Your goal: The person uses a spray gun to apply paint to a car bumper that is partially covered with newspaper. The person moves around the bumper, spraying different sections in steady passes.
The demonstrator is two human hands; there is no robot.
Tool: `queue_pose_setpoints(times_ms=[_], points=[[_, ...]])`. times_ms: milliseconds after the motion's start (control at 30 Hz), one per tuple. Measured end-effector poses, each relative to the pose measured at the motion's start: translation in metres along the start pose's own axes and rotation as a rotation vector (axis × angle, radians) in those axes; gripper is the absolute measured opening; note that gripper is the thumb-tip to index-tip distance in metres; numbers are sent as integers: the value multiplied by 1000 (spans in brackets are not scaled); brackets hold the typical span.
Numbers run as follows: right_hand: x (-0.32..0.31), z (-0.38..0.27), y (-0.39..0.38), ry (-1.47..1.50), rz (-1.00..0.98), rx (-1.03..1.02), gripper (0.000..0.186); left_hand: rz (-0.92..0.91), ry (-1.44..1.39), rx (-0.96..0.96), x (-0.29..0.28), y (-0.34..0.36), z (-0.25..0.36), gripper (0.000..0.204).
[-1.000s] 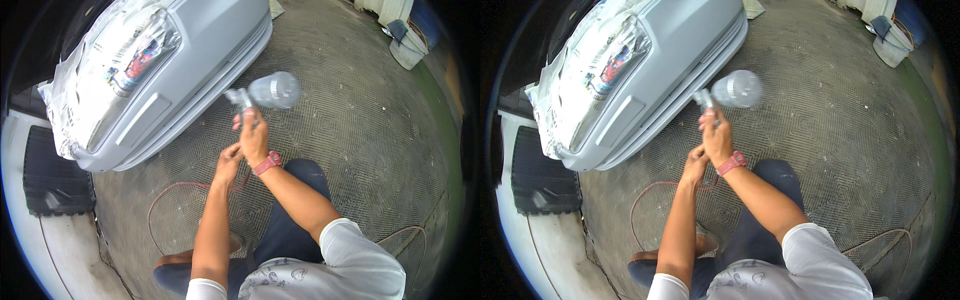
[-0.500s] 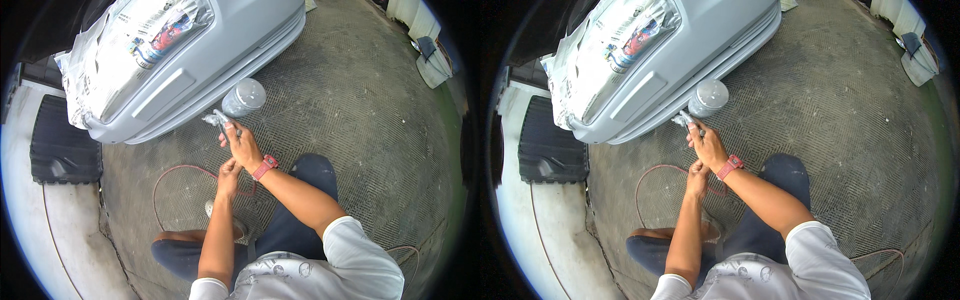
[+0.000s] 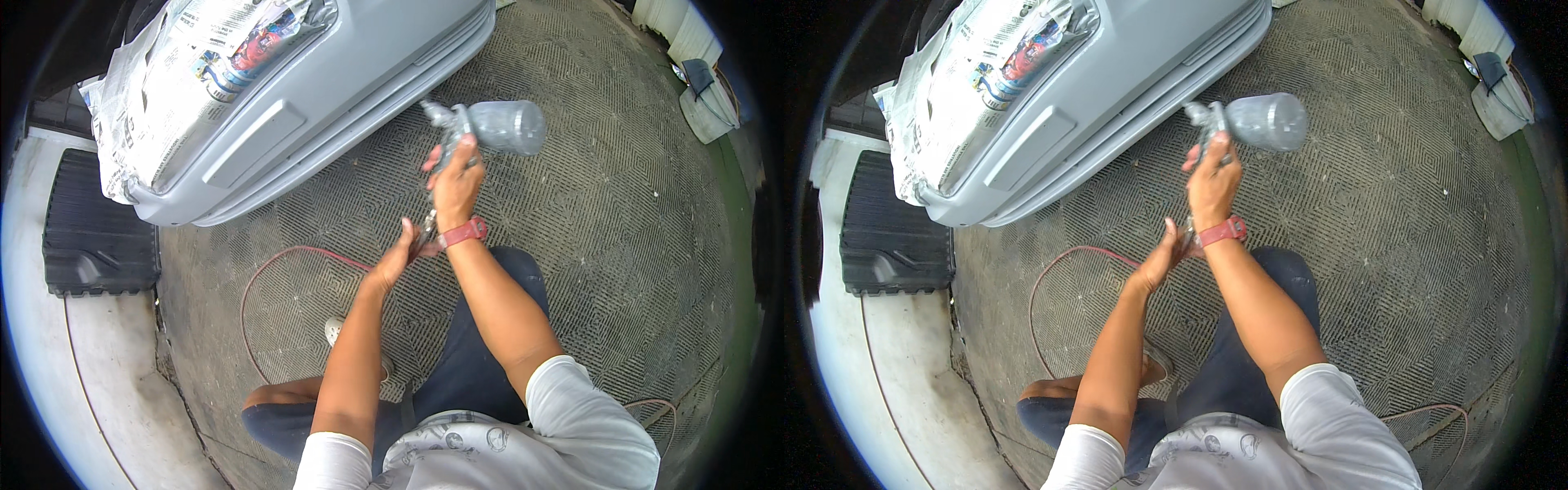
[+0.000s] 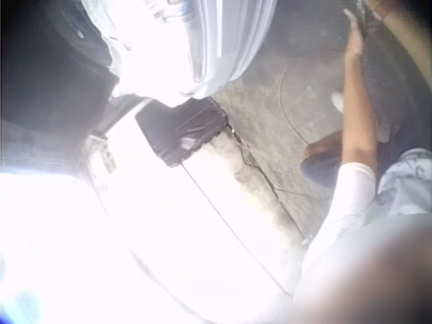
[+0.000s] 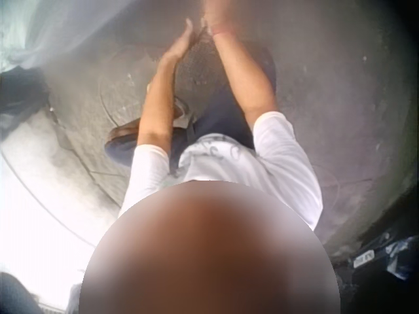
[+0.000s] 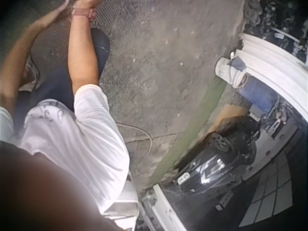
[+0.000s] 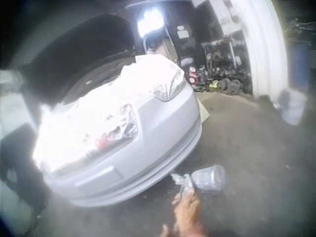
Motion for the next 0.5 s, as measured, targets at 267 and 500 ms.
queue_pose_setpoints(times_ms=[267, 500], points=[[-40, -10, 47, 22, 189, 2, 63, 30, 1325, -547, -164, -144, -92, 79], [17, 36, 13, -10, -261, 217, 61, 210, 1612, -791, -241, -229, -6, 57]])
Point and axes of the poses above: each hand's wrist, its own y-axis towards the middle knuckle, its own x-axis out of the palm, z = x × y, the point moved 4 cm from there along y, towards the middle knuckle, and after that the axes turned 5 degrees about -y, right-handed, at the moved point
